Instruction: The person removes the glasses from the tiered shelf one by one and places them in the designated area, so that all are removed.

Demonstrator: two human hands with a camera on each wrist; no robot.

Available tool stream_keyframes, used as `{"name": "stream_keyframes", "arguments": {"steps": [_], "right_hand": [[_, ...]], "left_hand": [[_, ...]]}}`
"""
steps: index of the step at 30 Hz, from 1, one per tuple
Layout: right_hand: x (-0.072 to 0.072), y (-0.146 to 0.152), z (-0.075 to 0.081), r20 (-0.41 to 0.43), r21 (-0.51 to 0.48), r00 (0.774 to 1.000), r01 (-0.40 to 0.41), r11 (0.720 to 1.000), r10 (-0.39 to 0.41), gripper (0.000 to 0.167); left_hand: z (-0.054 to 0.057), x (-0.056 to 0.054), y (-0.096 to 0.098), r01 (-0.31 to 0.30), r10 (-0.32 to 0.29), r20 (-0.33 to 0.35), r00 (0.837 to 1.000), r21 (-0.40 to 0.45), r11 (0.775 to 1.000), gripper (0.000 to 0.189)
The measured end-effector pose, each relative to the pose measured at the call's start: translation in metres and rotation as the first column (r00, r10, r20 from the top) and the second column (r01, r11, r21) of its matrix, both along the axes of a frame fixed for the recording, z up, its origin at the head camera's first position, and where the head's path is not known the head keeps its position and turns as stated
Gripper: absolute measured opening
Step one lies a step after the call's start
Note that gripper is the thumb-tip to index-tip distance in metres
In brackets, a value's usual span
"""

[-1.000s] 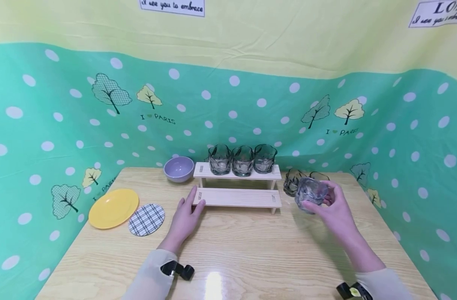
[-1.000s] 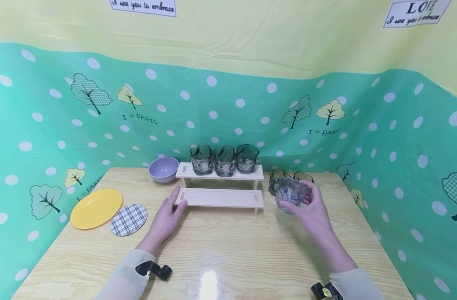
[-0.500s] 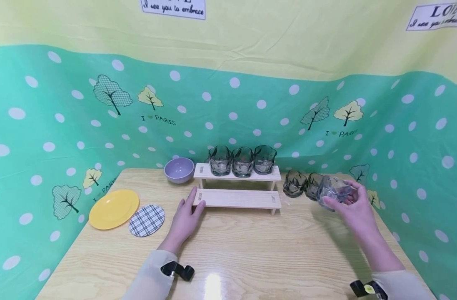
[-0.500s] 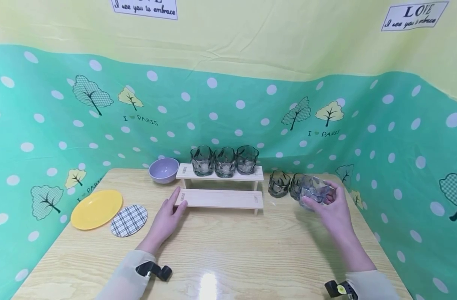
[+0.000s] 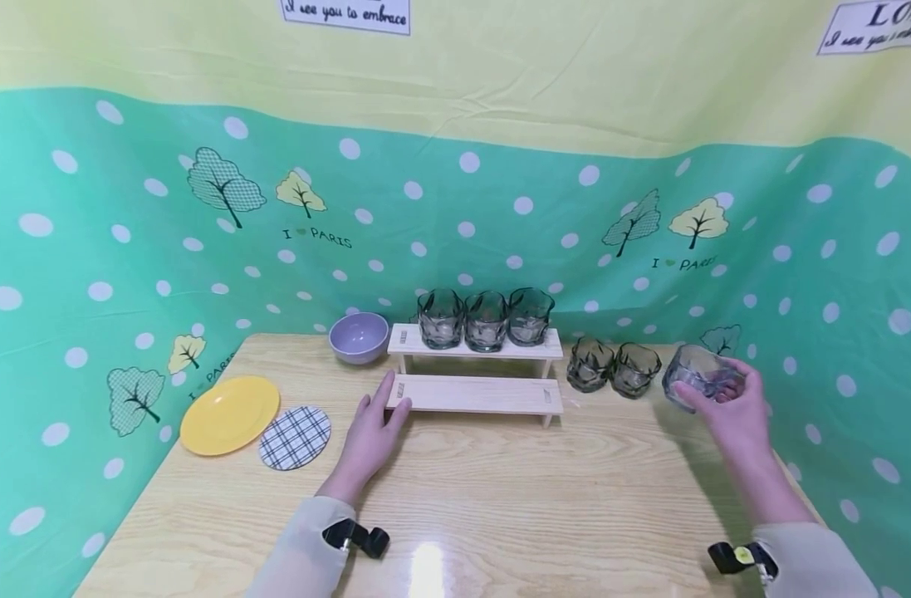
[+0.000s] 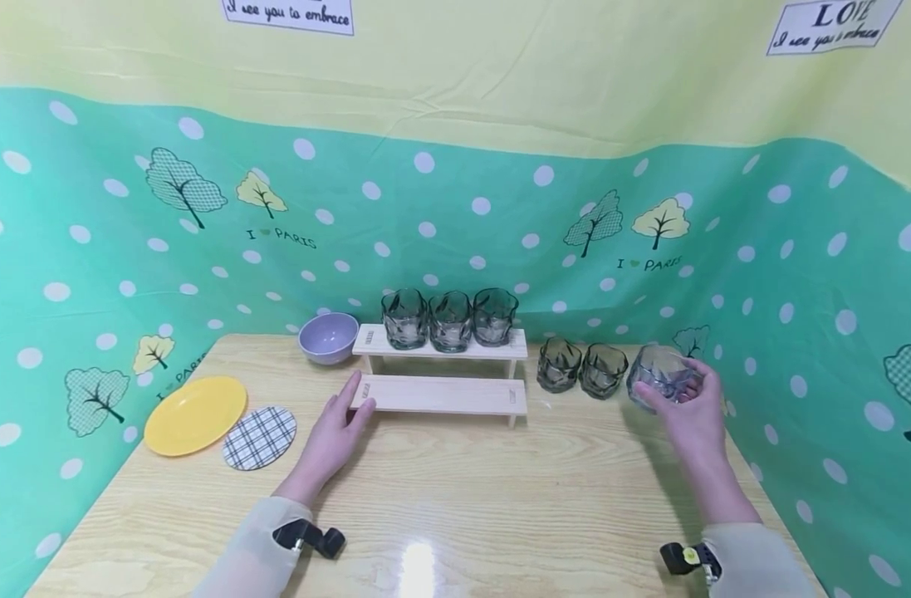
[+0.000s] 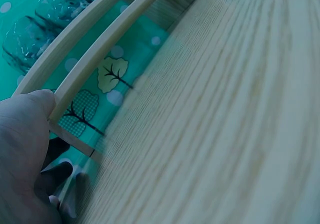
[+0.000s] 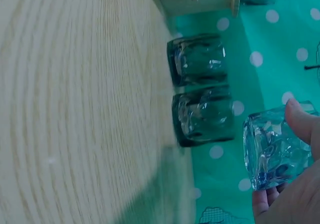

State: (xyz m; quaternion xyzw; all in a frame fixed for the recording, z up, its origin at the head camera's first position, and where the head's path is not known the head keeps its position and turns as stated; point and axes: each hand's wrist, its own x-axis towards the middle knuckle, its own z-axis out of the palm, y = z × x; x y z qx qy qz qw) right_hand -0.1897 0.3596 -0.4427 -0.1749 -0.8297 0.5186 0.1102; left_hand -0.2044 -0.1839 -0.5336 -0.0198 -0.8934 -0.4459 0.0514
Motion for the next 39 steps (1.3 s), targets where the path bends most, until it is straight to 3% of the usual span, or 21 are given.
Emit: {"name": "stream_keyframes", "arguments": {"steps": [6,13,20,27,39], "right_hand": [[-0.01,0.01,-0.004,0.054,-0.005,0.998,0.03,1.0,-0.029,0.115],[-0.018,0.018,-0.011,0.08,-0.045,0.997,0.011,0.999,-0.007,0.12],[-0.03,0.021,-0.021,0.062,-0.016,0.998,0.023,1.0,-0.022,0.118],[-0.042,0.024,-0.03,0.086,-0.056,0.996,0.04,0.998,-0.035,0.116],[-0.05,0.029,-0.048,0.11,-0.008,0.994,0.026,1.0,-0.025,0.108]], "left_hand": [[0.0,-0.001,0.0,-0.007,0.007,0.008,1.0,0.004,1.0,0.076],[0.0,-0.002,0.0,-0.004,0.004,0.015,1.0,0.006,1.0,0.078],[0.001,-0.002,0.001,-0.002,0.002,0.005,1.0,0.007,1.0,0.076],[0.002,-0.002,0.001,-0.003,0.003,0.009,1.0,0.004,1.0,0.075],[0.0,-0.001,0.001,-0.006,0.006,0.026,1.0,0.003,1.0,0.076]]}}
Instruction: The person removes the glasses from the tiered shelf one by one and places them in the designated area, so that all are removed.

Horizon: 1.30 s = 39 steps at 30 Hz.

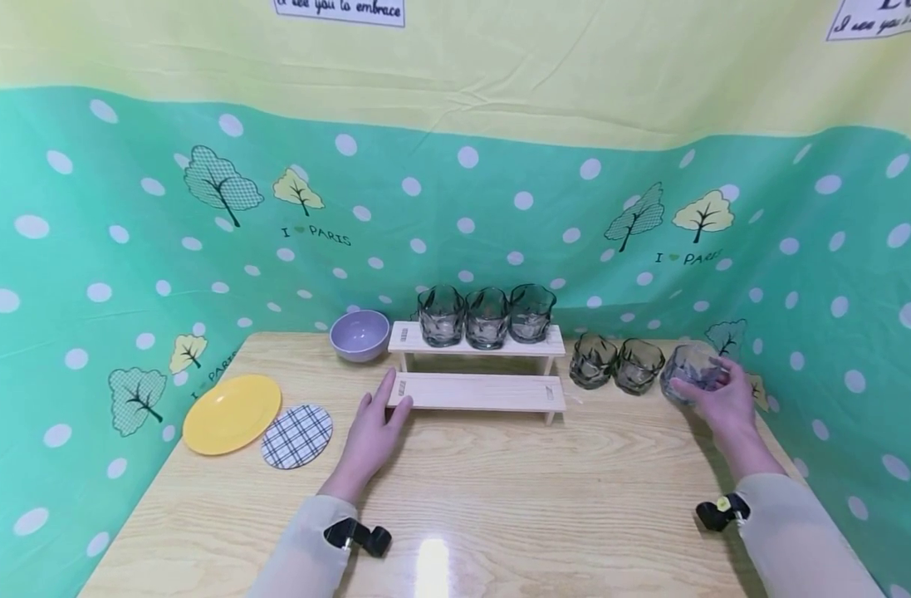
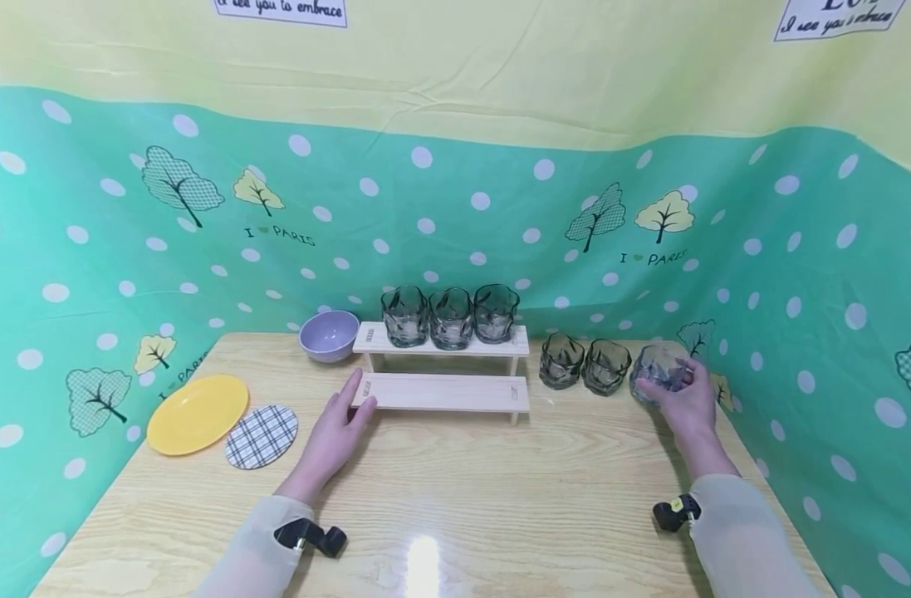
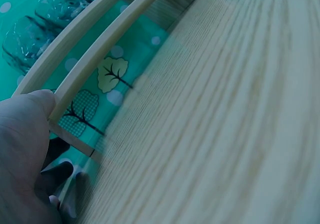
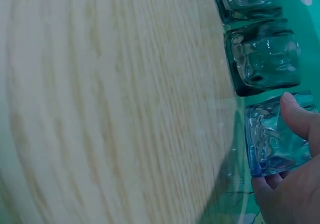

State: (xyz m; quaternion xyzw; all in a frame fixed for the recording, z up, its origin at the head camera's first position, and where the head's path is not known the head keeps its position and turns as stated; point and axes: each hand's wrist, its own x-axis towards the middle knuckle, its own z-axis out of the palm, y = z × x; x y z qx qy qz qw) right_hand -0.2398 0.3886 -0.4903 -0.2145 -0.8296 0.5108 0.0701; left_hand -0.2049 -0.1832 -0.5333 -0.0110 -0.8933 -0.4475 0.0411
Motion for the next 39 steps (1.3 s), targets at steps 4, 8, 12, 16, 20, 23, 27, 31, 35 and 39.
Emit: {"name": "stream_keyframes", "arguments": {"steps": [4,8,12,16,20,23,27,31,35,39], "right_hand": [[-0.001,0.0,-0.003,-0.011,-0.011,1.0,-0.015,1.0,0.014,0.105],[-0.003,0.0,-0.005,-0.019,-0.017,0.999,-0.03,0.999,0.03,0.103],[-0.005,0.002,-0.007,-0.02,0.014,0.998,-0.058,0.998,0.058,0.104],[-0.008,0.003,-0.007,-0.032,0.045,0.996,-0.082,0.996,0.083,0.104],[-0.009,0.004,-0.007,-0.026,0.065,0.994,-0.101,0.993,0.103,0.106],[-0.009,0.004,-0.006,-0.019,0.051,0.993,-0.113,0.992,0.114,0.11],[-0.006,0.004,-0.006,-0.016,0.016,0.993,-0.114,0.993,0.114,0.118],[-0.002,0.001,0.0,-0.04,0.016,0.993,-0.106,0.994,0.107,0.122],[0.0,-0.006,0.013,-0.082,0.044,0.993,-0.082,0.996,0.086,0.123],[0.001,-0.019,0.033,-0.109,0.044,0.992,-0.064,0.997,0.069,0.123]], "left_hand": [[0.0,0.0,0.0,-0.003,0.003,0.0,1.0,-0.002,1.0,0.076],[0.0,0.0,0.0,-0.002,0.002,0.0,1.0,-0.002,1.0,0.076],[0.0,0.0,0.0,0.001,-0.001,-0.01,1.0,-0.003,1.0,0.075],[0.001,0.0,0.001,0.001,-0.001,-0.012,1.0,-0.002,1.0,0.074],[0.001,0.0,0.0,-0.002,0.002,-0.007,1.0,0.001,1.0,0.075],[0.0,0.0,0.0,-0.004,0.004,-0.005,1.0,0.001,1.0,0.075],[-0.001,0.0,0.0,-0.002,0.002,-0.004,1.0,-0.004,1.0,0.076],[-0.002,0.0,0.0,0.001,-0.001,-0.007,1.0,-0.005,1.0,0.076],[-0.001,0.0,0.0,-0.001,0.001,-0.006,1.0,-0.004,1.0,0.076],[0.0,0.001,0.0,-0.006,0.006,0.002,1.0,-0.004,1.0,0.077]]}}
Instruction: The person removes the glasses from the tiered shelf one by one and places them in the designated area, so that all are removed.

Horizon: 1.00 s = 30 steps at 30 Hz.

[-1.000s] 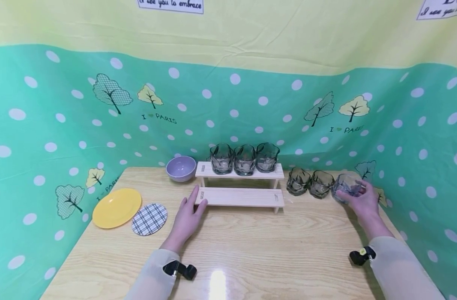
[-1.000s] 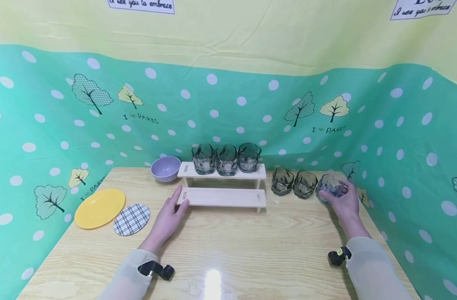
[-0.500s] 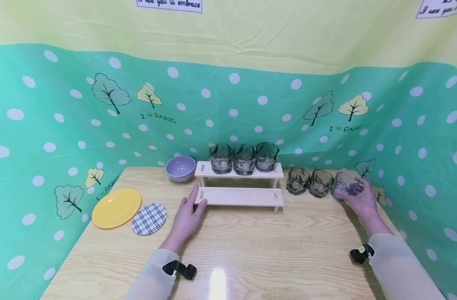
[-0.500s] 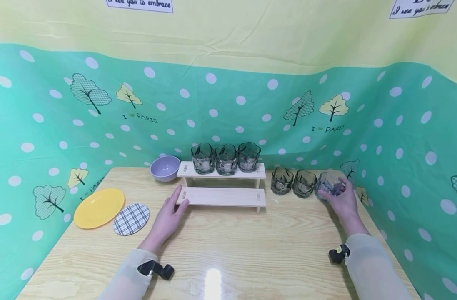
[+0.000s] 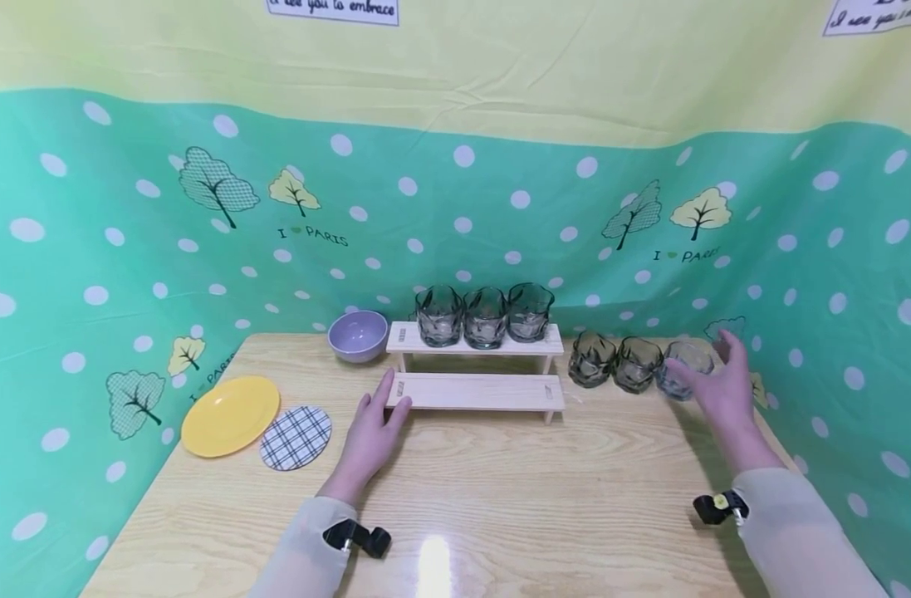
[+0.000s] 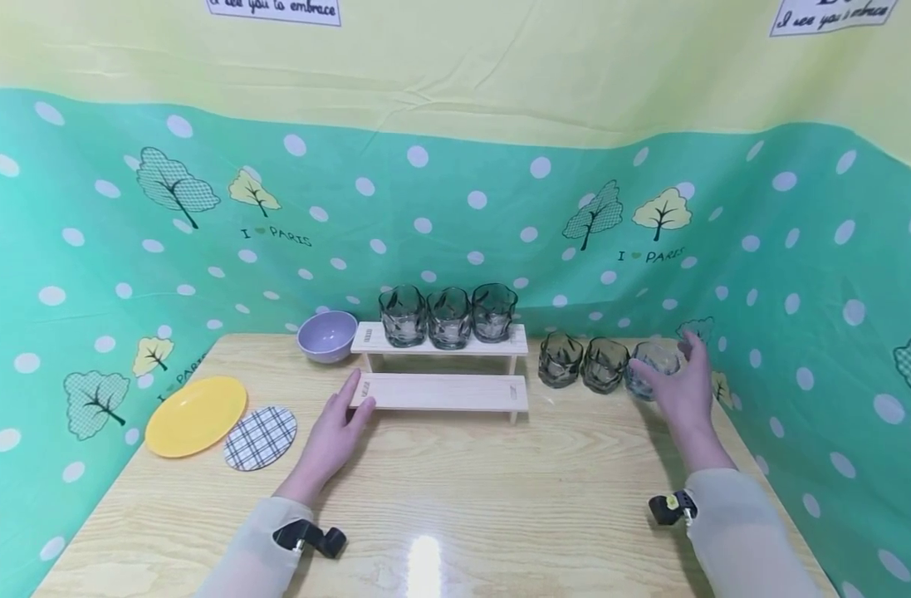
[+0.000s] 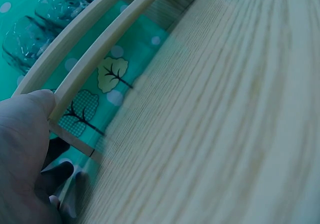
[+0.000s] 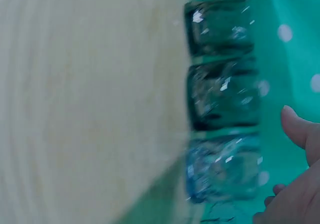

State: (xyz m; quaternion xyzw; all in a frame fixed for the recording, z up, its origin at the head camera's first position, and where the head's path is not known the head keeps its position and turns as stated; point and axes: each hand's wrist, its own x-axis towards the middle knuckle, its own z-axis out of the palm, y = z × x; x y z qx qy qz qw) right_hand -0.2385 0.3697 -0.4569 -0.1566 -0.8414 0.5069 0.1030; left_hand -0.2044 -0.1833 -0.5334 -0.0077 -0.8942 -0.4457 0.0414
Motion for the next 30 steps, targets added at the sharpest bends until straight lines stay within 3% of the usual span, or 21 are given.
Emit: {"name": "stream_keyframes", "arguments": {"steps": [5,14,30], "right_hand": [[0.002,-0.022,0.022,-0.004,-0.013,0.999,-0.034,0.999,0.034,0.124],[-0.004,-0.063,0.047,-0.052,0.018,0.991,-0.121,0.993,0.121,0.125],[-0.018,-0.139,0.065,-0.19,-0.042,0.94,-0.296,0.954,0.283,0.112]], "left_hand": [[0.001,0.001,-0.001,0.004,-0.004,-0.007,1.0,0.004,1.0,0.076],[-0.001,0.002,0.0,0.0,0.0,-0.005,1.0,-0.006,1.0,0.077],[0.001,0.002,0.001,0.002,-0.002,-0.002,1.0,-0.001,1.0,0.076]]}}
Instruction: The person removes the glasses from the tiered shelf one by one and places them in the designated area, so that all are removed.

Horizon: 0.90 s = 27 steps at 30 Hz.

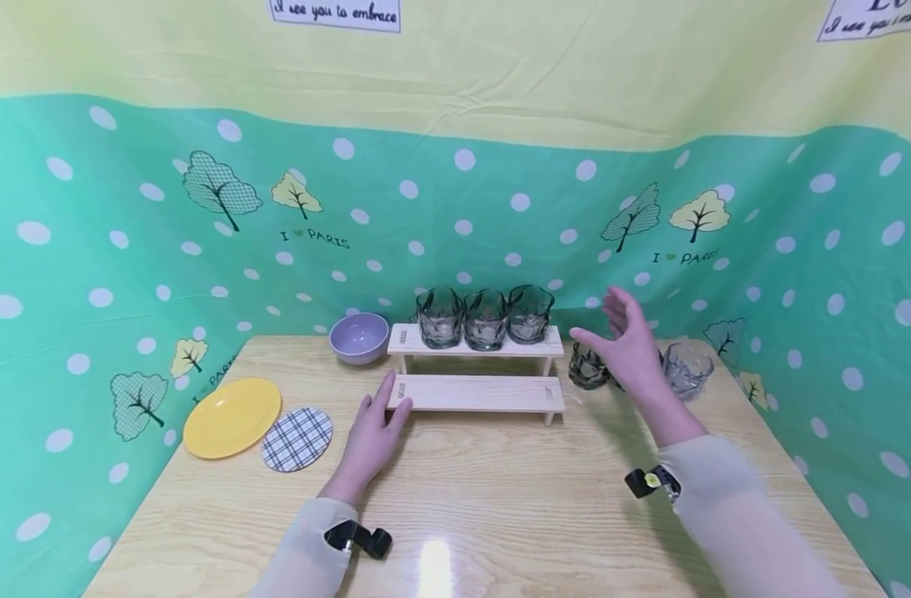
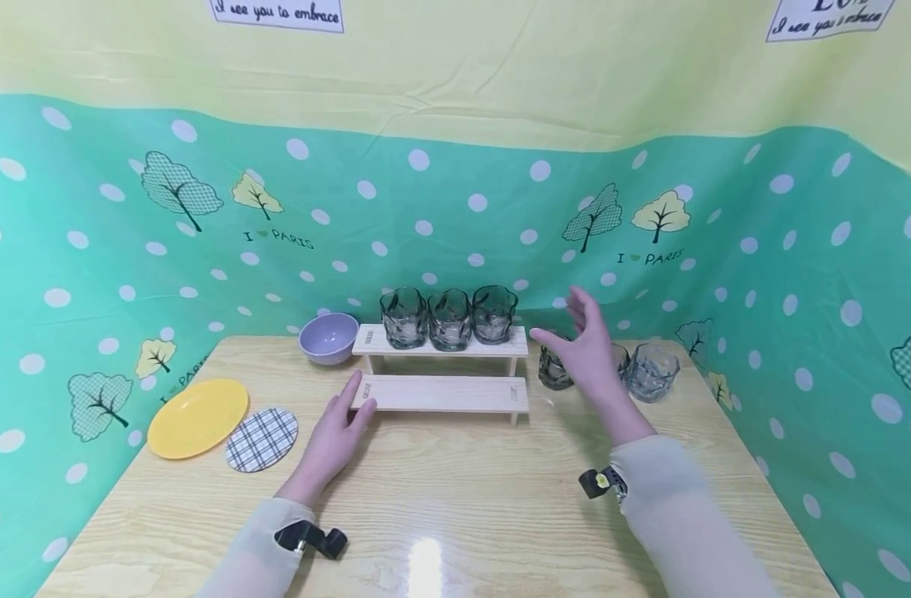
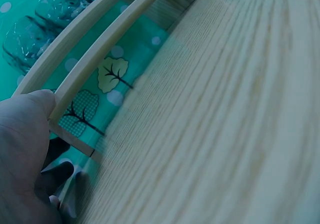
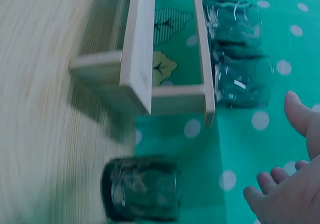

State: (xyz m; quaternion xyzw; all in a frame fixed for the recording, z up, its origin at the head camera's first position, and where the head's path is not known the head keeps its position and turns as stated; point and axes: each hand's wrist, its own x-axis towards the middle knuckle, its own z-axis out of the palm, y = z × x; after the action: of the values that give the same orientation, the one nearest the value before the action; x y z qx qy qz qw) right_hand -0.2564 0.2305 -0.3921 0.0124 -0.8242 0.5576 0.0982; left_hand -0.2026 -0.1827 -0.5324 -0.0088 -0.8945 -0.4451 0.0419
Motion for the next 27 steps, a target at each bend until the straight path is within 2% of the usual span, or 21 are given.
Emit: {"name": "stream_keyframes", "arguments": {"steps": [10,27], "right_hand": [[-0.01,-0.035,-0.003,0.009,-0.06,0.997,-0.08,0.995,0.081,0.107],[-0.028,-0.065,-0.023,0.05,-0.144,0.996,-0.067,0.987,0.075,0.105]], "left_hand": [[0.001,0.0,-0.001,-0.005,0.005,0.0,1.0,-0.003,1.0,0.076],[0.001,0.001,0.001,-0.007,0.007,0.001,1.0,-0.004,1.0,0.075]]}}
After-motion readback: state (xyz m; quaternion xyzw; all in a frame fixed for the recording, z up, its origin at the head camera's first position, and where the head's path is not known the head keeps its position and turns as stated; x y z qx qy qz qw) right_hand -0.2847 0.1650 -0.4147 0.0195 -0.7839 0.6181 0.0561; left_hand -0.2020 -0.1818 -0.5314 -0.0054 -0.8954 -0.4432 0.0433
